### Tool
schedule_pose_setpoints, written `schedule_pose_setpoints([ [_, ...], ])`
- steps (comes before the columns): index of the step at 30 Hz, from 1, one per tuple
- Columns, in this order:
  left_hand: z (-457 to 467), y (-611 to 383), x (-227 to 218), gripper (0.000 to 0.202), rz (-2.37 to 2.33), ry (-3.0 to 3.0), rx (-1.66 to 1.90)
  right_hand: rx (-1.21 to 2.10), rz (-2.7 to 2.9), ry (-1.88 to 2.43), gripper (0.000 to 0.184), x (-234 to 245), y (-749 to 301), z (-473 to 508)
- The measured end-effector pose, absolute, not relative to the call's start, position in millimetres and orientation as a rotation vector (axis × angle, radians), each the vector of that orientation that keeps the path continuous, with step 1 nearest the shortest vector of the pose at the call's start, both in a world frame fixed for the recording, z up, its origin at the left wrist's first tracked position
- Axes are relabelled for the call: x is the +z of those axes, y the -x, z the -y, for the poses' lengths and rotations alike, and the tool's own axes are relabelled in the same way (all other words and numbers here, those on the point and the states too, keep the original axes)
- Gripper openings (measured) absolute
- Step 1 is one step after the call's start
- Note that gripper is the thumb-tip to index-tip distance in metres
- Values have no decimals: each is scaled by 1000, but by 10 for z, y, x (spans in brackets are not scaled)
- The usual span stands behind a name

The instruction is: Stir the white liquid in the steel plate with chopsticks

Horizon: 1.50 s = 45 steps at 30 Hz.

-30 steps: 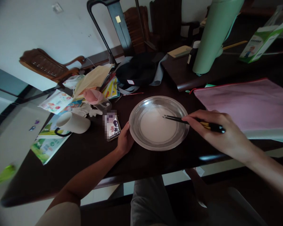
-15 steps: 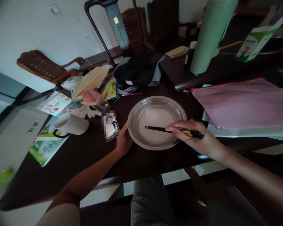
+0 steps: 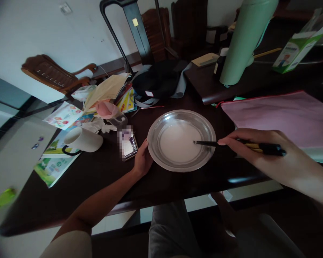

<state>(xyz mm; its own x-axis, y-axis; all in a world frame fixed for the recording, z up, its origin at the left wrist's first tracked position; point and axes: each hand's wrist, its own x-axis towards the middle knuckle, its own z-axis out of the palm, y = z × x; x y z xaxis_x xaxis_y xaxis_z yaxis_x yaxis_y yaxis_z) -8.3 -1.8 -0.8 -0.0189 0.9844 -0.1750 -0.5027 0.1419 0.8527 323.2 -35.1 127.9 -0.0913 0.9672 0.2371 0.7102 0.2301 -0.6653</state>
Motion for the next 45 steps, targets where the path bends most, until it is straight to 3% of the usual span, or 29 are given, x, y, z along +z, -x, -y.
schedule_pose_setpoints([
  [8,24,73,13,31,-927,-671,1343,879,1910,1309,29,1172,-2984,392],
  [14,15,72,15,30,-916,-668,1337,787,1939,1116,19,832,-2807,204],
  [23,15,85,-10,31,-946,-639,1334,631,1870,1460,35,1157,-3182,283],
  [28,19,75,4,32,-939,-635,1342,717,1773,1605,45,1116,-3354,420],
  [35,19,66,18,31,-938,-659,1348,955,1791,1361,31,1037,-2885,401],
  [39,21,73,24,30,-935,-660,1336,841,1842,1177,19,879,-2749,274],
  [45,22,76,18,30,-957,-644,1329,621,1838,1284,23,964,-2905,175],
])
